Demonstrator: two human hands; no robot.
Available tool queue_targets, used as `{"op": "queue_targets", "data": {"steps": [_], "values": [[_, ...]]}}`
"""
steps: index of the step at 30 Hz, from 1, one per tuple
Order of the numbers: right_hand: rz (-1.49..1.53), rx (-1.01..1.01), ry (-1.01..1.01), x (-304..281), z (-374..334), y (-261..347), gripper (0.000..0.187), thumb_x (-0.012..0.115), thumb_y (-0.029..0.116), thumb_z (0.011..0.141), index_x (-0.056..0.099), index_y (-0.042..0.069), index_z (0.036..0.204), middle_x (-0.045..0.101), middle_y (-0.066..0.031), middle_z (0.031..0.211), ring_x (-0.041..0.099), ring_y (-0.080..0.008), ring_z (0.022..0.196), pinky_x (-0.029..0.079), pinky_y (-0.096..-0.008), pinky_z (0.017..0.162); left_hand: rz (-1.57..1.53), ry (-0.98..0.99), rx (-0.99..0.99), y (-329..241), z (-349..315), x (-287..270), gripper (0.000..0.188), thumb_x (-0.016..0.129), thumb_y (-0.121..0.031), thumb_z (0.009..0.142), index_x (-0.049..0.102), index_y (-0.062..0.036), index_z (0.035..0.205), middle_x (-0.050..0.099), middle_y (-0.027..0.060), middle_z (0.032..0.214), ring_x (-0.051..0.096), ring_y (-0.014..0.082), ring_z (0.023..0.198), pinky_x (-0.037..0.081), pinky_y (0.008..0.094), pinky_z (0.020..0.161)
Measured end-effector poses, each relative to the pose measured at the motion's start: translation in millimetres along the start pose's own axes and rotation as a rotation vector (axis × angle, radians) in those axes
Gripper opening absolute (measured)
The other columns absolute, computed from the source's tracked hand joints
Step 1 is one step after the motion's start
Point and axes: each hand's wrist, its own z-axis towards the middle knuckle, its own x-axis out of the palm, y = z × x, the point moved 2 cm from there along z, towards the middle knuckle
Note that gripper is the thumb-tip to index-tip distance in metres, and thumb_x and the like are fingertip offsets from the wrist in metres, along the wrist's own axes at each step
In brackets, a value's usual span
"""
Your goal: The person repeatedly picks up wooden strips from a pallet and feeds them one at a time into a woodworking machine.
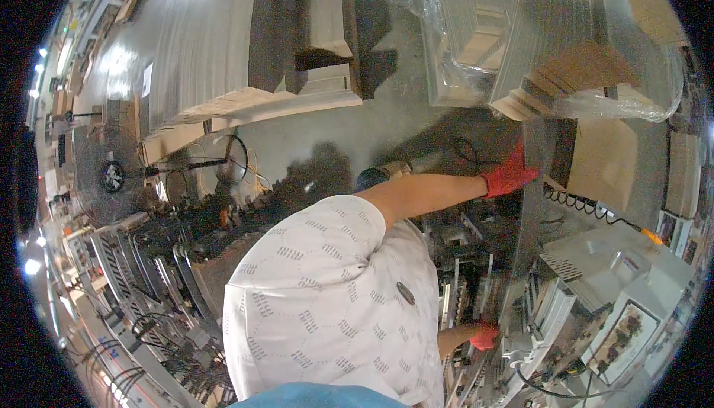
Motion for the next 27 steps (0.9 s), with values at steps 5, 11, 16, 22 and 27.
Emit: {"op": "queue_targets", "data": {"steps": [5,11,16,22,27], "values": [[0.217,0.080,-0.076,-9.2,-3.6,12.4,0.018,0.057,0.029,0.077,0.067,0.014,0.081,0.062,-0.0092,0.075,0.059,-0.0300,0.070,0.047,-0.0456,0.062,0.123,0.099,-0.081,17.3,-19.4,14.9,0.088,0.064,-0.010,0.083,0.004,-0.0121,0.148,0.028,0.0118,0.144,0.031,0.0237,0.130,0.032,0.0378,0.104],[0.326,0.118,-0.082,-6.9,-10.4,8.0,0.019,0.058,0.029,0.077,0.067,0.014,0.083,0.063,-0.0092,0.076,0.059,-0.0302,0.071,0.047,-0.0455,0.062,0.188,-0.102,-0.017,15.3,-44.8,33.6,0.073,0.062,-0.024,0.088,0.018,-0.0044,0.143,0.039,0.0136,0.137,0.040,0.0255,0.124,0.034,0.0383,0.103],[0.450,0.111,-0.057,-2.7,-10.8,15.2,0.020,0.059,0.030,0.076,0.066,0.013,0.086,0.063,-0.0093,0.079,0.060,-0.0306,0.072,0.047,-0.0454,0.063,0.095,0.050,0.031,40.4,-28.4,23.0,0.074,0.063,-0.023,0.088,0.018,-0.0101,0.145,0.030,0.0094,0.144,0.034,0.0236,0.128,0.032,0.0362,0.104],[0.575,0.105,-0.035,-1.7,-15.0,23.2,0.022,0.061,0.031,0.076,0.066,0.013,0.089,0.064,-0.0095,0.081,0.060,-0.0310,0.073,0.047,-0.0453,0.064,0.163,0.062,0.045,44.5,-20.1,15.1,0.069,0.063,-0.025,0.087,0.024,-0.0067,0.142,0.039,0.0104,0.138,0.040,0.0236,0.124,0.036,0.0369,0.100],[0.706,0.149,-0.007,-7.1,-24.3,34.2,0.025,0.063,0.031,0.075,0.065,0.013,0.092,0.065,-0.0096,0.084,0.060,-0.0314,0.074,0.048,-0.0451,0.064,0.291,0.008,0.034,30.9,-27.3,19.3,0.060,0.063,-0.025,0.087,0.035,-0.0040,0.135,0.049,0.0109,0.128,0.047,0.0251,0.115,0.039,0.0370,0.097]]}}
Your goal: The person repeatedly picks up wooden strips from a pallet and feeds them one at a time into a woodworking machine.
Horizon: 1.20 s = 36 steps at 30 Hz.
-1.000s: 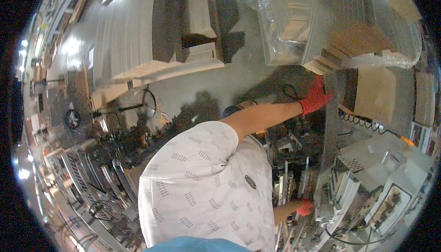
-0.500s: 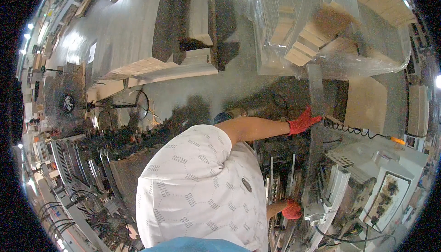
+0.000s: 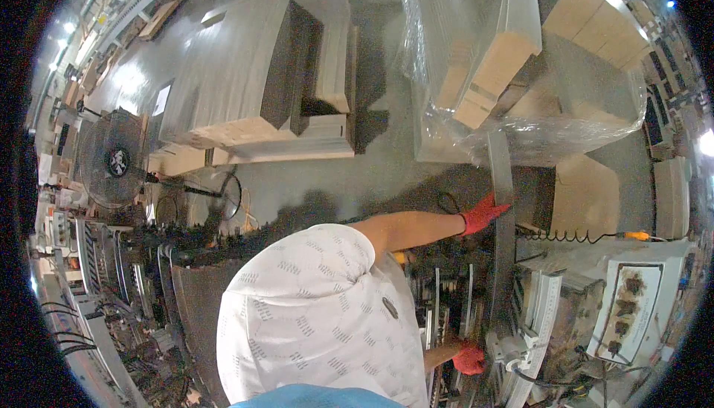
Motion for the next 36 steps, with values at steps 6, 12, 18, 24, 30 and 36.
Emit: {"op": "queue_targets", "data": {"steps": [6,12,18,24,30,36], "values": [[0.080,0.101,-0.044,-16.1,-11.0,-1.7,0.028,0.064,0.032,0.074,0.065,0.012,0.095,0.065,-0.0098,0.086,0.061,-0.0319,0.075,0.048,-0.0450,0.065,-0.062,-0.055,-0.134,46.8,0.1,28.5,0.044,0.062,-0.028,0.087,0.049,-0.0049,0.122,0.056,0.0112,0.118,0.054,0.0247,0.105,0.043,0.0377,0.089],[0.245,0.074,-0.085,-20.6,-2.5,29.0,0.032,0.066,0.033,0.074,0.064,0.012,0.098,0.066,-0.0100,0.089,0.061,-0.0323,0.076,0.048,-0.0448,0.066,-0.689,-0.086,-0.467,95.7,34.9,32.8,0.035,0.055,-0.038,0.090,0.059,-0.0068,0.106,0.062,0.0093,0.109,0.059,0.0262,0.094,0.048,0.0414,0.077],[0.318,0.058,-0.049,-16.8,12.6,-17.4,0.036,0.067,0.035,0.073,0.063,0.012,0.101,0.066,-0.0106,0.093,0.061,-0.0329,0.078,0.048,-0.0453,0.068,-0.945,-0.180,-0.684,56.8,13.9,50.6,0.067,0.038,-0.062,0.088,0.047,-0.0120,0.132,0.050,0.0082,0.132,0.051,0.0291,0.112,0.040,0.0443,0.093],[0.336,-0.012,0.000,-23.9,19.2,-47.5,0.045,0.067,0.045,0.075,0.063,0.012,0.106,0.061,-0.0136,0.105,0.057,-0.0344,0.090,0.045,-0.0491,0.077,-0.780,-0.219,-0.608,35.6,-1.1,62.4,0.073,0.035,-0.068,0.086,0.051,-0.0119,0.129,0.055,0.0112,0.126,0.051,0.0285,0.109,0.041,0.0415,0.092],[0.410,-0.141,0.236,0.7,-2.5,-56.7,0.055,0.066,0.055,0.076,0.062,0.012,0.110,0.056,-0.0165,0.116,0.054,-0.0360,0.102,0.042,-0.0528,0.087,-0.672,-0.279,-0.512,69.3,-7.2,6.4,0.080,0.036,-0.072,0.083,0.051,-0.0070,0.127,0.052,0.0149,0.124,0.052,0.0338,0.100,0.042,0.0484,0.086],[0.487,-0.523,0.770,-141.6,-22.2,40.9,0.058,0.071,0.051,0.072,0.061,0.009,0.111,0.059,-0.0159,0.114,0.056,-0.0346,0.100,0.045,-0.0491,0.084,-0.820,-0.307,-0.579,21.9,-76.0,-77.9,0.080,0.035,-0.071,0.084,0.048,-0.0056,0.128,0.055,0.0169,0.118,0.051,0.0324,0.105,0.042,0.0477,0.090]]}}
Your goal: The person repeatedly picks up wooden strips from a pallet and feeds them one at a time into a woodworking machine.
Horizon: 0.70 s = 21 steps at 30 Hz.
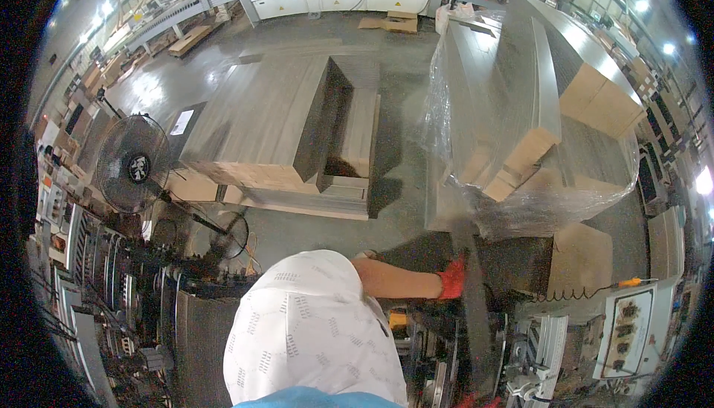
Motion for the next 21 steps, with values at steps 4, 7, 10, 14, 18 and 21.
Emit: {"op": "queue_targets", "data": {"steps": [4,7,10,14,18,21], "values": [[0.024,-0.100,0.519,2.3,-17.0,102.4,0.060,0.074,0.048,0.069,0.060,0.007,0.111,0.060,-0.0155,0.112,0.058,-0.0338,0.099,0.047,-0.0466,0.082,-0.191,0.043,-0.007,-117.0,-79.6,-53.5,0.078,0.038,-0.068,0.085,0.044,-0.0049,0.130,0.056,0.0198,0.116,0.052,0.0342,0.108,0.043,0.0509,0.093],[-0.003,-0.209,0.792,38.7,-24.7,169.8,0.062,0.076,0.046,0.067,0.059,0.006,0.111,0.061,-0.0152,0.110,0.059,-0.0331,0.098,0.048,-0.0448,0.080,-0.229,0.000,0.236,-221.5,-116.9,-90.3,0.061,0.049,-0.056,0.088,0.050,-0.0054,0.122,0.059,0.0182,0.110,0.057,0.0356,0.099,0.046,0.0529,0.088],[-0.058,-0.282,0.921,104.1,-44.3,230.9,0.064,0.078,0.044,0.065,0.059,0.004,0.112,0.063,-0.0149,0.109,0.061,-0.0325,0.097,0.049,-0.0429,0.079,-0.178,0.108,0.307,-298.0,-115.0,-133.0,0.044,0.055,-0.045,0.088,0.055,-0.0047,0.105,0.063,0.0132,0.095,0.061,0.0325,0.084,0.049,0.0471,0.080],[-0.215,-0.548,0.864,241.6,-78.4,337.9,0.060,0.076,0.037,0.062,0.058,0.006,0.110,0.065,-0.0176,0.099,0.063,-0.0335,0.091,0.048,-0.0433,0.074,-0.175,0.107,0.334,-338.1,-125.2,-161.1,0.025,0.061,-0.031,0.086,0.060,-0.0078,0.097,0.064,0.0088,0.092,0.062,0.0231,0.084,0.051,0.0410,0.076],[-0.060,-0.593,0.982,387.5,-120.0,441.8,0.057,0.073,0.042,0.066,0.059,0.003,0.105,0.064,-0.0194,0.102,0.060,-0.0354,0.096,0.046,-0.0405,0.079,-0.103,0.229,0.418,-362.7,-150.2,-195.2,0.037,0.054,-0.033,0.091,0.057,-0.0048,0.115,0.064,0.0111,0.102,0.063,0.0258,0.088,0.051,0.0398,0.083],[-0.028,-0.573,0.961,473.5,-143.8,495.0,0.056,0.072,0.043,0.067,0.060,0.002,0.103,0.064,-0.0192,0.101,0.059,-0.0357,0.096,0.046,-0.0404,0.079,-0.188,0.204,0.583,-371.4,-195.2,-193.1,0.040,0.050,-0.038,0.092,0.057,-0.0064,0.116,0.064,0.0095,0.105,0.062,0.0254,0.091,0.051,0.0380,0.082]]}}
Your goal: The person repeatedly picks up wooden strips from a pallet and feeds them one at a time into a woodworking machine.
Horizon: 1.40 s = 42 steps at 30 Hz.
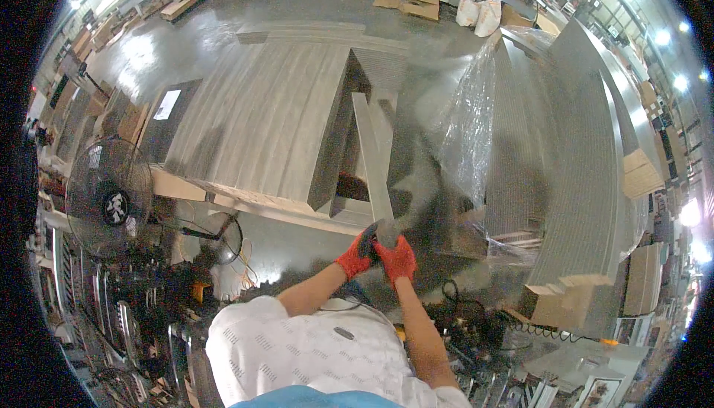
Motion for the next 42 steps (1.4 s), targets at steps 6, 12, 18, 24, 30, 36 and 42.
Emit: {"op": "queue_targets", "data": {"steps": [6,12,18,24,30,36,42], "values": [[0.226,-0.026,0.189,81.9,96.2,53.0,0.052,0.071,0.041,0.071,0.060,0.006,0.108,0.064,-0.0175,0.106,0.060,-0.0329,0.098,0.047,-0.0398,0.082,-0.173,-0.229,-0.087,-29.0,-68.3,-10.4,0.036,0.046,-0.036,0.094,0.055,-0.0101,0.117,0.061,0.0093,0.112,0.059,0.0276,0.100,0.049,0.0415,0.087],[0.155,-0.307,0.419,116.4,101.0,-4.0,0.040,0.063,0.031,0.085,0.059,0.002,0.112,0.065,-0.0140,0.101,0.061,-0.0230,0.091,0.047,-0.0337,0.078,0.951,-0.516,0.253,-41.3,-7.8,-153.9,0.033,0.060,-0.020,0.081,0.057,-0.0082,0.111,0.061,0.0064,0.113,0.060,0.0212,0.100,0.047,0.0347,0.087],[0.181,0.048,0.458,64.4,30.8,-138.3,0.037,0.061,0.029,0.086,0.060,0.003,0.111,0.061,-0.0149,0.115,0.056,-0.0249,0.107,0.044,-0.0343,0.090,0.079,-0.731,0.384,-83.1,62.0,-251.5,0.017,0.047,-0.022,0.091,0.059,-0.0119,0.099,0.063,0.0022,0.100,0.058,0.0169,0.089,0.048,0.0319,0.076],[0.002,0.210,-0.178,-59.1,-55.5,-142.4,0.027,0.062,0.017,0.083,0.060,0.004,0.107,0.061,-0.0114,0.107,0.059,-0.0248,0.094,0.047,-0.0367,0.082,-0.285,-0.648,0.514,-113.2,89.8,-272.2,0.014,0.048,-0.023,0.090,0.059,-0.0139,0.092,0.062,0.0032,0.090,0.057,0.0179,0.080,0.047,0.0326,0.070],[-0.425,-0.273,-1.352,-275.8,-116.8,20.5,0.014,0.060,0.006,0.082,0.054,0.000,0.093,0.055,-0.0141,0.088,0.051,-0.0326,0.084,0.040,-0.0437,0.082,-0.059,-0.751,0.207,-68.9,124.8,-216.3,0.017,0.049,-0.027,0.089,0.051,-0.0170,0.075,0.052,0.0020,0.070,0.050,0.0190,0.064,0.042,0.0341,0.061],[-0.904,-0.046,-1.379,-416.4,-99.2,78.0,0.040,0.069,0.033,0.075,0.056,0.009,0.104,0.058,-0.0202,0.110,0.049,-0.0396,0.110,0.039,-0.0463,0.091,-0.082,-0.151,-0.392,42.2,161.3,-36.9,0.042,0.033,-0.034,0.095,0.061,-0.0036,0.095,0.064,0.0108,0.087,0.058,0.0284,0.085,0.046,0.0397,0.085],[-0.473,0.092,-1.062,-439.7,-82.6,28.7,0.037,0.066,0.037,0.073,0.052,0.009,0.092,0.059,-0.0141,0.083,0.056,-0.0344,0.085,0.044,-0.0452,0.070,0.171,0.630,-0.605,133.0,50.0,223.2,0.044,0.039,-0.032,0.097,0.043,-0.0064,0.132,0.047,0.0132,0.134,0.049,0.0286,0.119,0.037,0.0426,0.103]]}}
